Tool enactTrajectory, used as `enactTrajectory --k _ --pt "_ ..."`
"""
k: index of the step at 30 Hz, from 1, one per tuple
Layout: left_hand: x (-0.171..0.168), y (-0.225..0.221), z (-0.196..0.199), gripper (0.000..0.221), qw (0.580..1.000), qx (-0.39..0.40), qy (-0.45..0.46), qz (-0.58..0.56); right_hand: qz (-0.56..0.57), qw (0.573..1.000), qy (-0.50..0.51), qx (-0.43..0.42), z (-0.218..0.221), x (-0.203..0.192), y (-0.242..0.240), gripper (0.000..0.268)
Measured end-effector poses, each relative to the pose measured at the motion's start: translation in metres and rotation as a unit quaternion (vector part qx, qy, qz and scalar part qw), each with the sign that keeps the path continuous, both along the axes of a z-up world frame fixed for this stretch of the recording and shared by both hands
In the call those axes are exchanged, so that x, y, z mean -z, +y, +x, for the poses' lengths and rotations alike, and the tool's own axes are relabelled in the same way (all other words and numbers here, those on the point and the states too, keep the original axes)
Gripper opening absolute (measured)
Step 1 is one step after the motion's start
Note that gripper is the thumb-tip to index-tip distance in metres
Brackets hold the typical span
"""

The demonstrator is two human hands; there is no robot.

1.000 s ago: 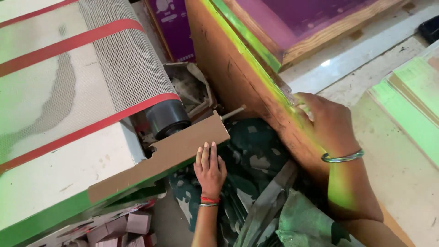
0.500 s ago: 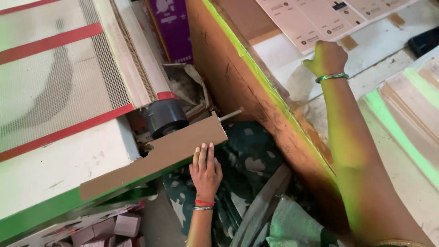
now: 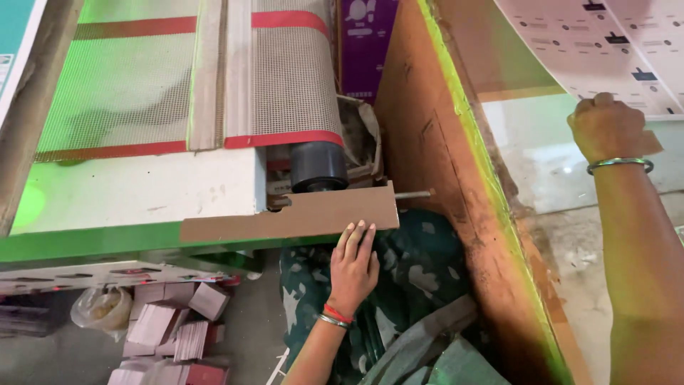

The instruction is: The person picks up printed label sheets and feeds them one at a time into a roller machine, guiding each sheet through and pulling it out the other side, then places the processed sheets onto a growing stack beside the machine. The cycle of feeding, retrieving, and stacking sheets repeats throughout the clip.

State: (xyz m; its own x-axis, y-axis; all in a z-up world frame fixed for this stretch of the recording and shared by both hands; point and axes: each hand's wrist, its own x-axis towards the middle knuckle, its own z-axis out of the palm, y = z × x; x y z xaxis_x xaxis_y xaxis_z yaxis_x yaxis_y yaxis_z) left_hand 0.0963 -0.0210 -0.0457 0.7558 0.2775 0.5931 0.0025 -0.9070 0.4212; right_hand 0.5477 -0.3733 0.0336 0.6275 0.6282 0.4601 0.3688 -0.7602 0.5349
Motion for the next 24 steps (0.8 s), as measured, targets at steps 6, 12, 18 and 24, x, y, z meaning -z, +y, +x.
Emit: enactTrajectory --k 6,12,18,24 --pt "-0.045 -0.016 0.010 0.051 0.987 0.081 -0.074 -0.121 0.022 0.991 0.061 -0.115 -0.138 -0.051 0.100 0.013" --pt "-0.053 -0.038 0.054 0.047 0.780 0.243 0.018 -0.577 -0.004 0.974 0.090 -0.208 -0.326 -0.081 0.165 0.010" --pt "-0.057 -0.050 0.043 0.054 0.688 0.236 -0.069 -0.682 0.042 0.927 0.186 -0.323 -0.374 -0.075 0.158 0.015" --pt "-0.071 0.010 0.023 0.058 0.646 0.182 -0.144 -0.727 0.331 0.730 0.594 0.070 -0.300 -0.067 0.085 0.042"
